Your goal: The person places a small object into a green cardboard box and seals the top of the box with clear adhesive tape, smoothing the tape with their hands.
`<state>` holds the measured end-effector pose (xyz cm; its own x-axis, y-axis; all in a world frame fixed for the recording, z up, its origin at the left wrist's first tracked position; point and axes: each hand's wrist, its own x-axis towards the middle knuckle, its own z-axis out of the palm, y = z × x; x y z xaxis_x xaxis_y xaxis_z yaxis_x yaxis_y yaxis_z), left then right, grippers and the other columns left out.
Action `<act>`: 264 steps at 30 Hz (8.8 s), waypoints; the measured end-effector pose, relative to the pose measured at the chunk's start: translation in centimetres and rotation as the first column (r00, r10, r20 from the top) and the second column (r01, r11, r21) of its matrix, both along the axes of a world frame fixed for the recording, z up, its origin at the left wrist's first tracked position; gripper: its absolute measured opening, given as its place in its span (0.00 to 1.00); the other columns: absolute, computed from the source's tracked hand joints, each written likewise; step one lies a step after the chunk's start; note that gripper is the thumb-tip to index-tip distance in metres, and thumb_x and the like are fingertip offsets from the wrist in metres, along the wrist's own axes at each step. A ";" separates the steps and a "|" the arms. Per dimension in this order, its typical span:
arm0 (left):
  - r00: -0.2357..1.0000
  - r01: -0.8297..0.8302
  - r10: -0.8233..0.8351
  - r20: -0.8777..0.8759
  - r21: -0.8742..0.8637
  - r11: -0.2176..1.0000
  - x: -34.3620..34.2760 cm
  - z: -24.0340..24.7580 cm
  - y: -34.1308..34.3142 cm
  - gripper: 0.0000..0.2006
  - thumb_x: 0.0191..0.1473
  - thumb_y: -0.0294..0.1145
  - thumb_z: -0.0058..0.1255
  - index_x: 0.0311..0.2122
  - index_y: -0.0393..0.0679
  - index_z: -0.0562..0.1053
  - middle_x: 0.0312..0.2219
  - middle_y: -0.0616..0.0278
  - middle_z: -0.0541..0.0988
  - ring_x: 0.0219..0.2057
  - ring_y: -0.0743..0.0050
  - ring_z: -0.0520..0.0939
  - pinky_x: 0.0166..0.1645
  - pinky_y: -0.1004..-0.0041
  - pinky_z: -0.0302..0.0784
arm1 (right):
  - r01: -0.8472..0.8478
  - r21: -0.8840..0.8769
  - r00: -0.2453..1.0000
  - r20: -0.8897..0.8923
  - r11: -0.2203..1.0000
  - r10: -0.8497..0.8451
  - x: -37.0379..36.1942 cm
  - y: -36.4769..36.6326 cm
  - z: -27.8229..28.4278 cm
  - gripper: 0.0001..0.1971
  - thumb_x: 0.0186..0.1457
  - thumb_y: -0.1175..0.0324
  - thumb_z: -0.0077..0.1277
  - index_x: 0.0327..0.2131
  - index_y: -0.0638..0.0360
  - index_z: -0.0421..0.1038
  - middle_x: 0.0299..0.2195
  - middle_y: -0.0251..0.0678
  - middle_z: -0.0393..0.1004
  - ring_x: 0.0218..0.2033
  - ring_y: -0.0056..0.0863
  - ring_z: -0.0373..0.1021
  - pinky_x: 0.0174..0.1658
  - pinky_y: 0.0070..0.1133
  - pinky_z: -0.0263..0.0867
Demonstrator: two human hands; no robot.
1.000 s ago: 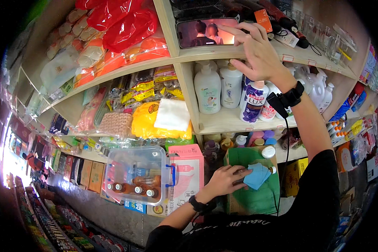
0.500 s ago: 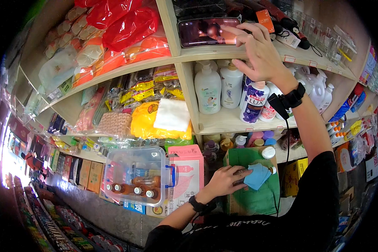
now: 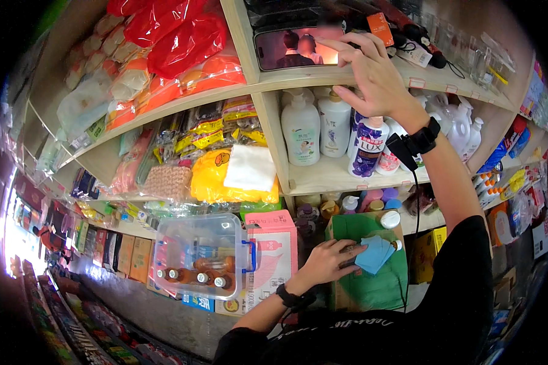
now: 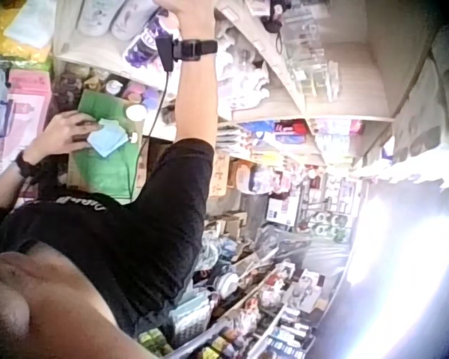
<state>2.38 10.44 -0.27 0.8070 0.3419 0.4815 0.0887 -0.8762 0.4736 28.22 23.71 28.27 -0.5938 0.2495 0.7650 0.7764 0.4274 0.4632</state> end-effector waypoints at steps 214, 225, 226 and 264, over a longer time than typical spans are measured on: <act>0.991 0.103 -0.083 -0.109 0.186 0.977 -0.2 -0.1 0.0 0.29 0.54 0.41 0.61 0.63 0.54 0.75 0.51 0.59 0.80 0.48 0.55 0.84 0.52 0.62 0.83 | -0.102 -0.995 0.493 -0.060 -0.010 0.868 -34.1 -26.8 0.2 0.39 0.60 0.31 0.45 0.51 0.59 0.82 0.51 0.53 0.81 0.56 0.52 0.75 0.62 0.43 0.67; 0.997 0.057 -0.043 -0.065 0.222 0.973 0.2 0.3 -0.7 0.30 0.55 0.45 0.66 0.63 0.59 0.76 0.50 0.61 0.81 0.45 0.57 0.84 0.50 0.64 0.83 | -0.495 -0.842 0.404 -0.441 -0.214 0.801 -29.3 -27.1 -0.9 0.26 0.61 0.47 0.58 0.33 0.68 0.82 0.35 0.59 0.82 0.43 0.57 0.78 0.47 0.44 0.74; 0.997 0.053 -0.039 -0.064 0.225 0.973 0.0 0.2 -0.5 0.30 0.55 0.45 0.66 0.63 0.59 0.76 0.50 0.61 0.81 0.45 0.57 0.84 0.50 0.64 0.83 | -0.493 -0.843 0.401 -0.439 -0.214 0.804 -29.6 -27.5 -1.0 0.26 0.61 0.47 0.58 0.33 0.68 0.82 0.35 0.59 0.82 0.43 0.57 0.78 0.47 0.44 0.74; 0.998 -0.025 0.018 0.062 0.123 0.992 0.1 -0.9 -0.5 0.31 0.52 0.46 0.68 0.62 0.62 0.77 0.48 0.61 0.82 0.41 0.56 0.86 0.46 0.63 0.84 | 0.013 -0.154 0.959 -0.279 0.988 -0.057 -3.1 -5.8 -1.3 0.09 0.55 0.75 0.57 0.39 0.59 0.70 0.39 0.41 0.73 0.43 0.46 0.71 0.48 0.34 0.66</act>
